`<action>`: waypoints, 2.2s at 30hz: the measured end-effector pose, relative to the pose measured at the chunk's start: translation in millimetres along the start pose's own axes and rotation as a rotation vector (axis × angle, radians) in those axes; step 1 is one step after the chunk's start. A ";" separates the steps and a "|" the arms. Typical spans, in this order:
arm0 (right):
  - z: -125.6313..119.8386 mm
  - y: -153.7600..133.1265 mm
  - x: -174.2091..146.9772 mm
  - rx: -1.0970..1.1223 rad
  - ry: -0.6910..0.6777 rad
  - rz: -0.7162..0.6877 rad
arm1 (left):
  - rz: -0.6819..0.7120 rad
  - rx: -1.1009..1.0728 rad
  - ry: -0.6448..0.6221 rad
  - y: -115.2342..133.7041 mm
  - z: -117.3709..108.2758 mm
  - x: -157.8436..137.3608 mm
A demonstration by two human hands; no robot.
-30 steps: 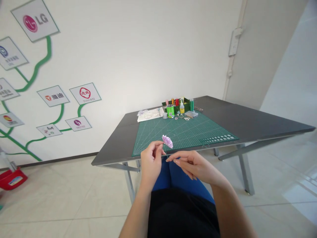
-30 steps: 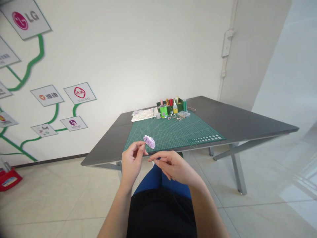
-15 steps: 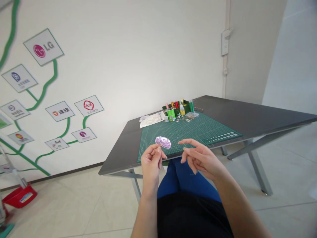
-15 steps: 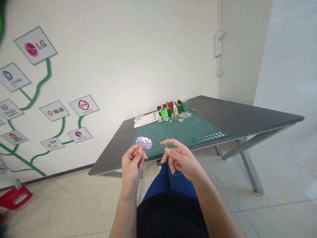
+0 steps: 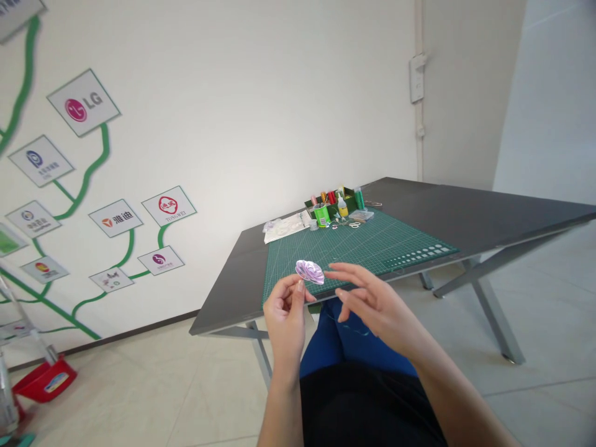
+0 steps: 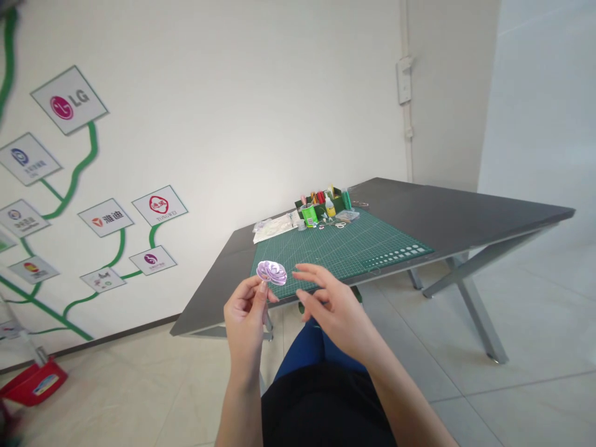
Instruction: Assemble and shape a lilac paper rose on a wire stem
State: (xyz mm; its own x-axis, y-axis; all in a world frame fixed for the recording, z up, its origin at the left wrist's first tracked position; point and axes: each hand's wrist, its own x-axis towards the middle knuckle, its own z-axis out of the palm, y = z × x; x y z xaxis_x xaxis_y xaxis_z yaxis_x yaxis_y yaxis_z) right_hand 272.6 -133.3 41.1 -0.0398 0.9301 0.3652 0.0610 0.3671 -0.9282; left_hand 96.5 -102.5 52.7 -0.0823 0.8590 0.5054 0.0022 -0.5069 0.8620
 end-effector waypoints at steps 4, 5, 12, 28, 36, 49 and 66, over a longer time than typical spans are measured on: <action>7.0 -8.8 -8.8 -0.119 -0.182 0.062 | 0.028 0.048 0.000 3.5 -3.6 0.3; 7.3 -8.2 -9.2 -0.138 -0.175 0.056 | 0.030 0.048 -0.001 3.9 -3.8 0.6; 17.8 2.5 0.0 0.042 -0.158 0.046 | 0.015 0.039 -0.039 3.6 4.5 -0.4; 2.0 -6.9 -4.4 0.070 -0.119 0.042 | 0.251 0.437 -0.130 -0.4 -3.2 2.8; -5.4 -7.4 -6.9 -0.020 -0.096 0.034 | 0.290 0.571 -0.199 1.1 -2.0 1.3; -17.1 -21.7 -21.2 -0.358 -0.283 -0.086 | 0.472 0.709 -0.198 1.6 -5.9 -5.8; -55.4 -70.7 22.3 -0.356 -0.503 -0.320 | 0.785 0.872 -0.256 10.6 -3.1 -13.4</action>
State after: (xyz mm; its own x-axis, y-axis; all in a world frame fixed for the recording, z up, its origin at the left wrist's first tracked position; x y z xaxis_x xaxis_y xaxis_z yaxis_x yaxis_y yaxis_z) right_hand 322.6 -137.7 118.8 -0.5631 0.6867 0.4598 0.2894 0.6850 -0.6686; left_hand 94.5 -119.6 54.9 0.4438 0.3766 0.8131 0.6448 -0.7644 0.0021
